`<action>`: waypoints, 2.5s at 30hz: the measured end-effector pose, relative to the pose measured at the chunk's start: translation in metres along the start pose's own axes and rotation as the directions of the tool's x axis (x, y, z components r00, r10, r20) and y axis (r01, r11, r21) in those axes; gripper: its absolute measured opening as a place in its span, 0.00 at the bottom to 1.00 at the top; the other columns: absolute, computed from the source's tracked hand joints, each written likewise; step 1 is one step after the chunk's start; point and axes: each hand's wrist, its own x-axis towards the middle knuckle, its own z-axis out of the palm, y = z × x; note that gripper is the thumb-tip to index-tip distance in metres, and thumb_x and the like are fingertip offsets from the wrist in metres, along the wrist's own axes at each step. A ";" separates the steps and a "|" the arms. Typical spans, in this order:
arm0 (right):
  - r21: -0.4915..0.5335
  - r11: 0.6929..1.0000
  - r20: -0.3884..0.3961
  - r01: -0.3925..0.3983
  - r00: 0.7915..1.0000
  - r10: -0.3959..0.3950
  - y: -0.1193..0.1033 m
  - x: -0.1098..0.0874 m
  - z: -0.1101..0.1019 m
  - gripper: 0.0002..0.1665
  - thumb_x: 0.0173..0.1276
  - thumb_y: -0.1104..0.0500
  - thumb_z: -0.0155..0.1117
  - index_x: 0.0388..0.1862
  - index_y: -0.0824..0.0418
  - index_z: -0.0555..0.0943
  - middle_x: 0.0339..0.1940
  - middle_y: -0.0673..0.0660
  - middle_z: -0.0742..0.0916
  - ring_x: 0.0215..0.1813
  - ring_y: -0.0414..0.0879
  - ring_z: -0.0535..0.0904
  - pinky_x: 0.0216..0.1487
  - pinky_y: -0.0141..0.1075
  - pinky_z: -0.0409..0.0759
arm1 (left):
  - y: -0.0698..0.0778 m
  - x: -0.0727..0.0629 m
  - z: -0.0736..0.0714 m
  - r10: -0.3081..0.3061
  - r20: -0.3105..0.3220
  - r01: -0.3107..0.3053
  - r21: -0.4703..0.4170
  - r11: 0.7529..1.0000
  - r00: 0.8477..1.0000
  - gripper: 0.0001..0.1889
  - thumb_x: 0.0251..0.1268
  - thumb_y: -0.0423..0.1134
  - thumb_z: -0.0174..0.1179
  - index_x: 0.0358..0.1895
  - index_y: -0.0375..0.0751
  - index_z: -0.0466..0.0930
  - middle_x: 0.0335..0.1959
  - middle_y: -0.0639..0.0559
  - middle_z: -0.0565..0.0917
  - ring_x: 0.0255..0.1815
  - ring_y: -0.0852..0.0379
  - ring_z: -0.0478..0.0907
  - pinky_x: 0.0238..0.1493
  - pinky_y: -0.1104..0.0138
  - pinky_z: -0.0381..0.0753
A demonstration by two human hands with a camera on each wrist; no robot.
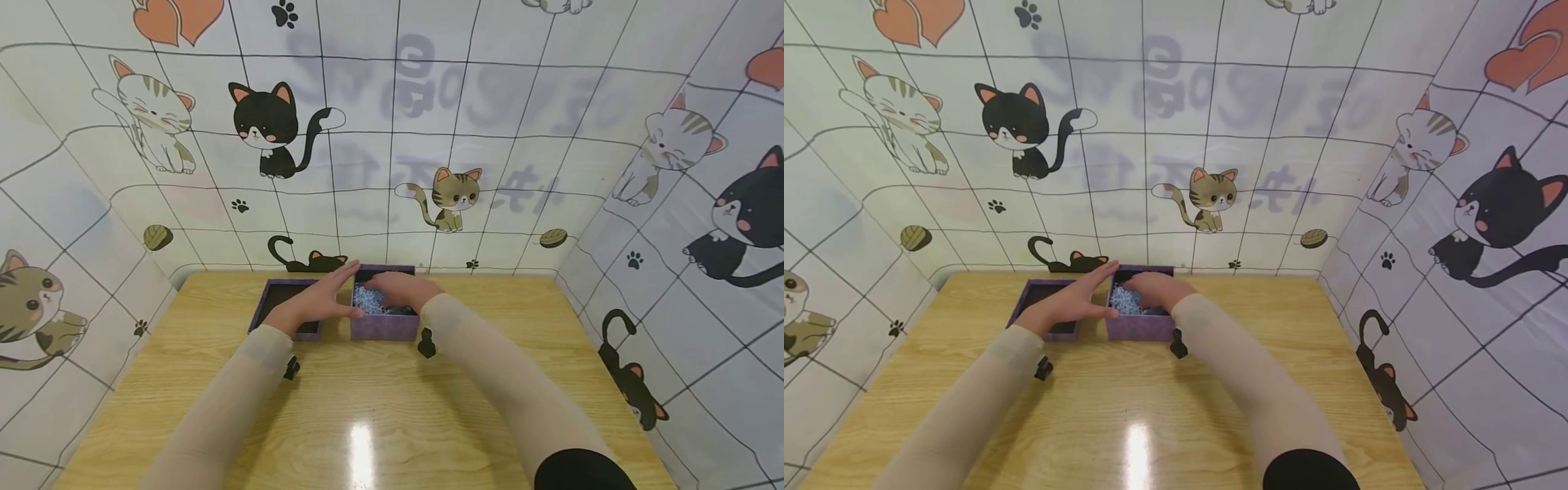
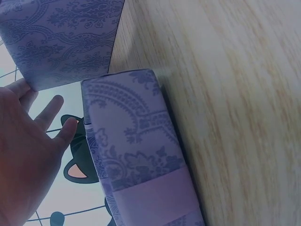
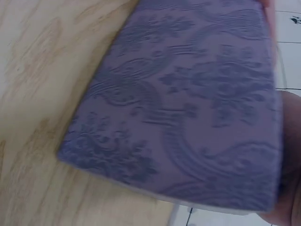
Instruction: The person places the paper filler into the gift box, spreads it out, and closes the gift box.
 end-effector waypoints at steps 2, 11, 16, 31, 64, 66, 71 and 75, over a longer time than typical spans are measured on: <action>-0.022 1.000 -0.001 -0.010 1.000 0.010 0.001 0.006 0.004 0.38 0.84 0.62 0.68 0.89 0.56 0.68 0.85 0.56 0.75 0.84 0.52 0.71 0.82 0.47 0.70 | 0.001 0.000 -0.001 0.005 -0.001 -0.005 -0.003 1.000 1.000 0.63 0.69 0.67 0.74 0.94 0.49 0.43 0.94 0.55 0.41 0.93 0.41 0.43 0.84 0.33 0.55; 0.043 0.999 -0.057 0.019 0.998 -0.016 0.006 -0.004 -0.003 0.37 0.82 0.57 0.73 0.85 0.57 0.74 0.82 0.57 0.78 0.82 0.53 0.73 0.80 0.48 0.73 | 0.002 0.000 0.000 -0.006 0.003 0.006 -0.003 1.000 1.000 0.63 0.68 0.68 0.74 0.94 0.55 0.41 0.94 0.54 0.40 0.93 0.41 0.42 0.84 0.33 0.55; 0.164 0.984 -0.135 0.066 0.990 -0.044 0.010 -0.024 -0.014 0.32 0.80 0.55 0.75 0.80 0.57 0.80 0.78 0.57 0.82 0.79 0.54 0.76 0.77 0.49 0.76 | -0.001 0.000 0.001 -0.014 0.001 0.014 -0.006 1.000 1.000 0.64 0.67 0.70 0.73 0.94 0.59 0.40 0.94 0.53 0.40 0.93 0.40 0.42 0.83 0.31 0.56; 0.134 0.987 0.094 0.083 0.991 -0.096 0.006 -0.030 -0.010 0.43 0.86 0.69 0.60 0.92 0.43 0.64 0.92 0.52 0.64 0.91 0.52 0.56 0.86 0.50 0.63 | 0.000 0.000 0.000 -0.012 0.001 0.012 0.011 1.000 1.000 0.64 0.67 0.71 0.73 0.94 0.58 0.40 0.94 0.56 0.40 0.93 0.41 0.42 0.84 0.33 0.56; 0.400 0.914 -0.234 -0.068 0.957 0.173 -0.009 -0.036 -0.017 0.32 0.83 0.51 0.72 0.79 0.62 0.79 0.74 0.62 0.84 0.75 0.58 0.80 0.74 0.52 0.79 | -0.001 -0.001 0.002 -0.022 -0.004 0.022 -0.014 1.000 1.000 0.63 0.68 0.70 0.73 0.94 0.56 0.41 0.94 0.55 0.40 0.93 0.41 0.43 0.83 0.31 0.56; 0.424 0.902 -0.259 -0.083 0.943 0.208 -0.012 -0.030 -0.010 0.33 0.83 0.49 0.72 0.79 0.62 0.79 0.74 0.62 0.84 0.75 0.58 0.80 0.74 0.52 0.79 | 0.000 -0.002 0.001 -0.020 -0.003 0.020 -0.016 1.000 1.000 0.63 0.68 0.69 0.74 0.94 0.55 0.41 0.94 0.55 0.40 0.93 0.40 0.43 0.83 0.32 0.56; 0.402 0.911 -0.251 -0.089 0.946 0.203 -0.018 -0.016 0.005 0.35 0.83 0.51 0.72 0.82 0.62 0.76 0.79 0.61 0.80 0.79 0.57 0.76 0.77 0.52 0.75 | 0.000 -0.002 0.002 -0.016 0.007 0.016 -0.021 1.000 1.000 0.63 0.69 0.68 0.74 0.94 0.58 0.39 0.94 0.54 0.39 0.93 0.41 0.42 0.84 0.33 0.55; 0.366 0.928 -0.220 -0.077 0.961 0.166 -0.016 -0.008 0.011 0.34 0.84 0.54 0.71 0.83 0.60 0.75 0.80 0.60 0.80 0.80 0.56 0.75 0.78 0.52 0.74 | -0.001 -0.001 0.002 -0.015 0.007 0.016 -0.027 1.000 1.000 0.63 0.69 0.68 0.74 0.94 0.58 0.39 0.94 0.53 0.39 0.93 0.41 0.42 0.83 0.32 0.56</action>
